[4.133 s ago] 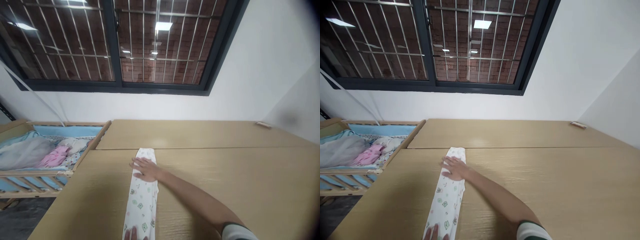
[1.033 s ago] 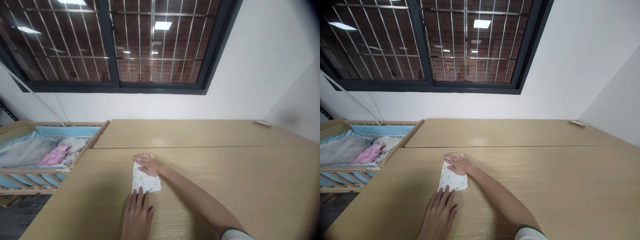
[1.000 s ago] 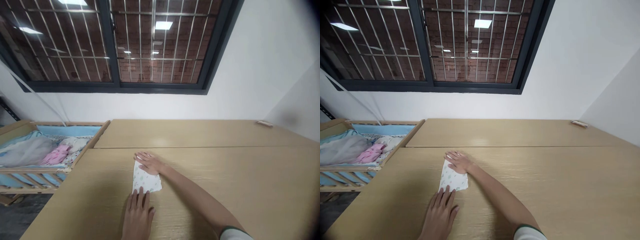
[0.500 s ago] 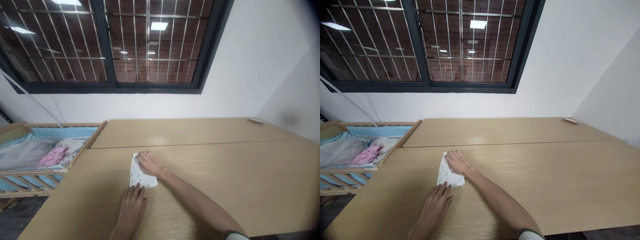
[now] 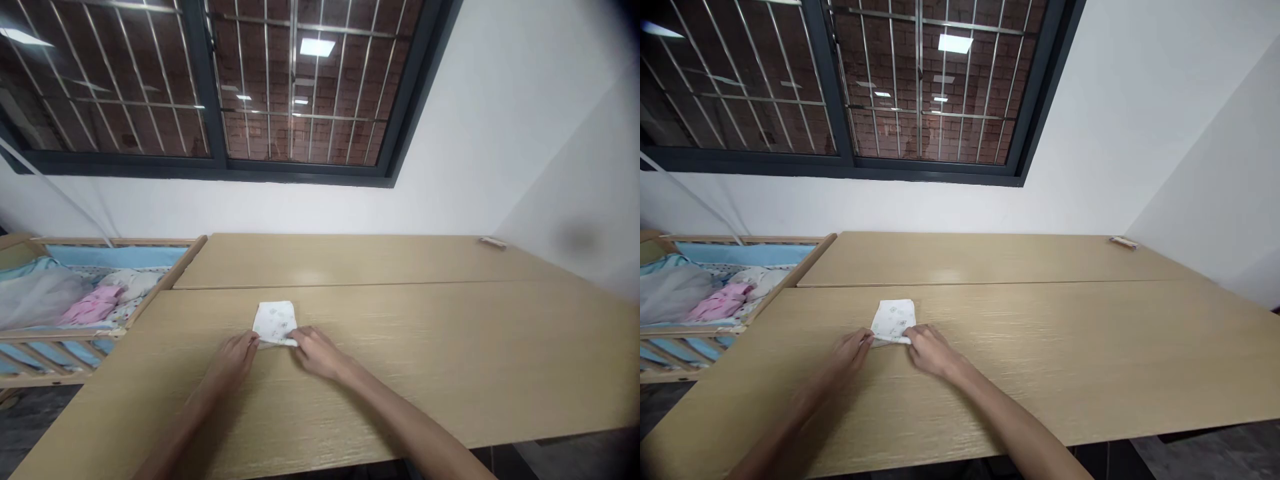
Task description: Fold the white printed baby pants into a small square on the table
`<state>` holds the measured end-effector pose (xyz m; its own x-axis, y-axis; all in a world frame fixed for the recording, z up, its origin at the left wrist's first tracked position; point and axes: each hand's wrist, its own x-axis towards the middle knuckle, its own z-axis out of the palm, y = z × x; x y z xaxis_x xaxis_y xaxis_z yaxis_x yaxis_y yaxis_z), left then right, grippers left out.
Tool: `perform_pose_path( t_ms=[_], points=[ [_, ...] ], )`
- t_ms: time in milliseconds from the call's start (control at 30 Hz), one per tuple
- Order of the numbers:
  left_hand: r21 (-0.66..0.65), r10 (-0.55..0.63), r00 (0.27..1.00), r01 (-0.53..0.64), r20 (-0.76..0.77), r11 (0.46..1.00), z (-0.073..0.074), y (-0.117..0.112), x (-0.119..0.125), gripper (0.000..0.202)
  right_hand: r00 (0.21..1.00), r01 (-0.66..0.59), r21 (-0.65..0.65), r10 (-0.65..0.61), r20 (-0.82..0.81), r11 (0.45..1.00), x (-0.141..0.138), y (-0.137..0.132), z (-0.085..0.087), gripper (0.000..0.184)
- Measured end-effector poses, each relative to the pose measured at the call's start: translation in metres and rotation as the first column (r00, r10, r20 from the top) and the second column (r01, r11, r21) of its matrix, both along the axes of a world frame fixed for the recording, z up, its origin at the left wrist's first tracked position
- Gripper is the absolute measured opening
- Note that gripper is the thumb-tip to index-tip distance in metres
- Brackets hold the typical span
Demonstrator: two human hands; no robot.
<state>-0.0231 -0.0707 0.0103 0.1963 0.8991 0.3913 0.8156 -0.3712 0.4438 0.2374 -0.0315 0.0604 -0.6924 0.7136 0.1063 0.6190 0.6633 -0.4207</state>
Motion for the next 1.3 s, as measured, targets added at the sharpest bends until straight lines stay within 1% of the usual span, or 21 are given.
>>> perform_pose_path(
  t_ms=[67, 167, 233, 267, 333, 400, 500, 633, 700, 733, 767, 800, 833, 900, 967, 1033, 1100, 1167, 1300],
  points=[
    [-0.048, -0.005, 0.999, 0.007, 0.038, 0.999, 0.012, 0.005, -0.006, 0.029, 0.993, 0.069, -0.063, -0.074, -0.093, 0.996, -0.003, 0.008, 0.0, 0.032],
    [-0.187, 0.02, 0.98, 0.017, 0.199, 0.982, 0.025, 0.015, -0.015, 0.029, 0.953, 0.137, -0.137, -0.168, -0.251, 0.981, -0.009, 0.025, -0.004, 0.027],
    [-0.246, 0.081, 0.952, -0.006, 0.294, 0.969, 0.029, 0.027, -0.016, 0.029, 0.911, 0.19, -0.161, -0.236, -0.338, 0.968, -0.014, 0.037, -0.009, 0.023],
    [-0.249, 0.113, 0.942, -0.032, 0.315, 0.968, 0.029, 0.035, -0.014, 0.029, 0.887, 0.228, -0.171, -0.277, -0.37, 0.959, -0.017, 0.043, -0.012, 0.021],
    [-0.232, 0.17, 0.929, -0.095, 0.33, 0.968, 0.026, 0.053, -0.008, 0.028, 0.832, 0.321, -0.184, -0.37, -0.415, 0.929, -0.023, 0.054, -0.021, 0.016],
    [-0.217, 0.221, 0.914, -0.153, 0.339, 0.964, 0.02, 0.071, 0.001, 0.027, 0.781, 0.406, -0.179, -0.442, -0.441, 0.896, -0.03, 0.063, -0.03, 0.012],
    [-0.199, 0.276, 0.904, -0.22, 0.327, 0.955, 0.007, 0.087, 0.013, 0.027, 0.737, 0.489, -0.159, -0.503, -0.452, 0.858, -0.037, 0.072, -0.044, 0.011],
    [-0.156, 0.314, 0.908, -0.28, 0.276, 0.947, -0.005, 0.089, 0.02, 0.024, 0.704, 0.541, -0.152, -0.545, -0.455, 0.827, -0.041, 0.073, -0.055, 0.02],
    [-0.111, 0.326, 0.912, -0.308, 0.249, 0.945, -0.008, 0.086, 0.022, 0.026, 0.691, 0.573, -0.102, -0.546, -0.474, 0.813, -0.041, 0.069, -0.055, 0.029],
    [-0.085, 0.33, 0.914, -0.319, 0.238, 0.944, -0.008, 0.085, 0.023, 0.03, 0.695, 0.586, -0.049, -0.533, -0.483, 0.809, -0.042, 0.067, -0.053, 0.034],
    [-0.061, 0.33, 0.916, -0.325, 0.229, 0.944, -0.007, 0.084, 0.025, 0.035, 0.714, 0.587, 0.02, -0.505, -0.485, 0.81, -0.042, 0.064, -0.049, 0.039],
    [-0.035, 0.316, 0.922, -0.316, 0.222, 0.948, -0.007, 0.082, 0.028, 0.041, 0.751, 0.564, 0.097, -0.461, -0.473, 0.82, -0.043, 0.061, -0.046, 0.043],
    [-0.004, 0.282, 0.935, -0.288, 0.214, 0.958, -0.007, 0.081, 0.033, 0.048, 0.804, 0.513, 0.171, -0.401, -0.439, 0.841, -0.045, 0.058, -0.043, 0.047],
    [0.061, 0.171, 0.969, -0.184, 0.177, 0.981, -0.009, 0.076, 0.044, 0.059, 0.913, 0.346, 0.268, -0.258, -0.315, 0.899, -0.048, 0.054, -0.039, 0.054],
    [0.097, 0.063, 0.993, -0.073, 0.103, 0.993, -0.014, 0.071, 0.057, 0.066, 0.976, 0.182, 0.281, -0.138, -0.169, 0.942, -0.051, 0.052, -0.039, 0.062],
    [0.079, 0.019, 1.0, -0.02, 0.015, 0.997, -0.02, 0.066, 0.066, 0.07, 0.996, 0.085, 0.259, -0.073, -0.056, 0.962, -0.053, 0.051, -0.043, 0.068],
    [0.043, 0.024, 0.998, -0.021, -0.06, 0.999, -0.025, 0.062, 0.068, 0.073, 0.998, 0.055, 0.245, -0.058, 0.005, 0.968, -0.053, 0.052, -0.047, 0.069],
    [0.023, 0.047, 0.992, -0.045, -0.114, 0.999, -0.029, 0.061, 0.065, 0.072, 0.997, 0.064, 0.245, -0.071, 0.021, 0.967, -0.052, 0.052, -0.048, 0.067],
    [0.032, 0.133, 0.977, -0.129, -0.168, 0.991, -0.039, 0.064, 0.047, 0.072, 0.993, 0.115, 0.241, -0.117, -0.005, 0.964, -0.043, 0.051, -0.043, 0.062]
  ],
)
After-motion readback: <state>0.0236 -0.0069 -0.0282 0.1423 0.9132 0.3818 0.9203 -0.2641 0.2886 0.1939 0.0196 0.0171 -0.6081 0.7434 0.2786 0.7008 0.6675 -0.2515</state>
